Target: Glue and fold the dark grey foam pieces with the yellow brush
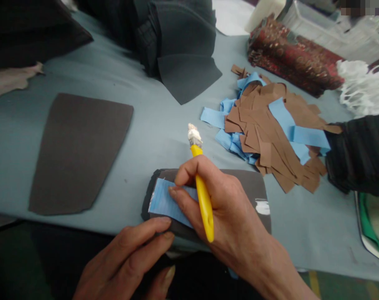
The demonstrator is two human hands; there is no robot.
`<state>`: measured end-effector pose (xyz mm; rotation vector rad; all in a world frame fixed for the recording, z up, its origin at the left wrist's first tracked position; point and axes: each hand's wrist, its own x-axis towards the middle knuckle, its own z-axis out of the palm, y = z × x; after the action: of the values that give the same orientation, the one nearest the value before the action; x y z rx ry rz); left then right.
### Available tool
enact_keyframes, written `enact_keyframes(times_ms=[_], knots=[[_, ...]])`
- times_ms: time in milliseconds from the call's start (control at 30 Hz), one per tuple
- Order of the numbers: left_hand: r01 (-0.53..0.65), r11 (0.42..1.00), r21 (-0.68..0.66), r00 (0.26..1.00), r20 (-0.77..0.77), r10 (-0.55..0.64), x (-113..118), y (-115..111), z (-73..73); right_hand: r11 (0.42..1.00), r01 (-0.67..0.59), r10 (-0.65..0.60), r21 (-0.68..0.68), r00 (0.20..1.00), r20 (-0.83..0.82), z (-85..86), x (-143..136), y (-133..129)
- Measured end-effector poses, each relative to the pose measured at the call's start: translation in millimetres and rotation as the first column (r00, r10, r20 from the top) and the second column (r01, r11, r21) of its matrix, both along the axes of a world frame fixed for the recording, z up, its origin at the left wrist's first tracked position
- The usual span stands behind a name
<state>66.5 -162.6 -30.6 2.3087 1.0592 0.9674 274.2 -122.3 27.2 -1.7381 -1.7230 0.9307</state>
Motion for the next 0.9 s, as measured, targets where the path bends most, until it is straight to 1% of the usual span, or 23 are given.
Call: enact_keyframes(times_ms=[167, 400, 600, 733, 900], knots=[[-0.008, 1.000, -0.009, 1.000, -0.010, 0.008, -0.2, 0.5, 0.9, 1.000, -0.010, 0.010, 0.013, 1.000, -0.015, -1.2, -0.8, 1.2], [-0.014, 1.000, -0.021, 1.000, -0.006, 0.014, 1.6, 0.5, 2.7, 0.997, -0.045, 0.043, 0.056, 0.999, 0.026, -0.2, 0.0, 3.7], [0.002, 0.999, -0.035, 1.000, -0.001, -0.002, 1.5, 2.2, 3.8, 0.998, -0.036, 0.034, 0.059, 0.999, 0.025, 1.0, -0.9, 4.6], [0.008, 0.999, -0.035, 1.000, -0.002, -0.008, 1.3, 2.3, 2.6, 0.995, -0.023, 0.021, 0.102, 1.000, 0.022, -2.1, -1.1, 3.7], [0.015, 1.000, -0.020, 1.000, -0.003, -0.015, 1.7, 1.9, 1.1, 0.994, -0.017, 0.017, 0.106, 1.000, 0.002, -5.5, -1.6, 2.9]])
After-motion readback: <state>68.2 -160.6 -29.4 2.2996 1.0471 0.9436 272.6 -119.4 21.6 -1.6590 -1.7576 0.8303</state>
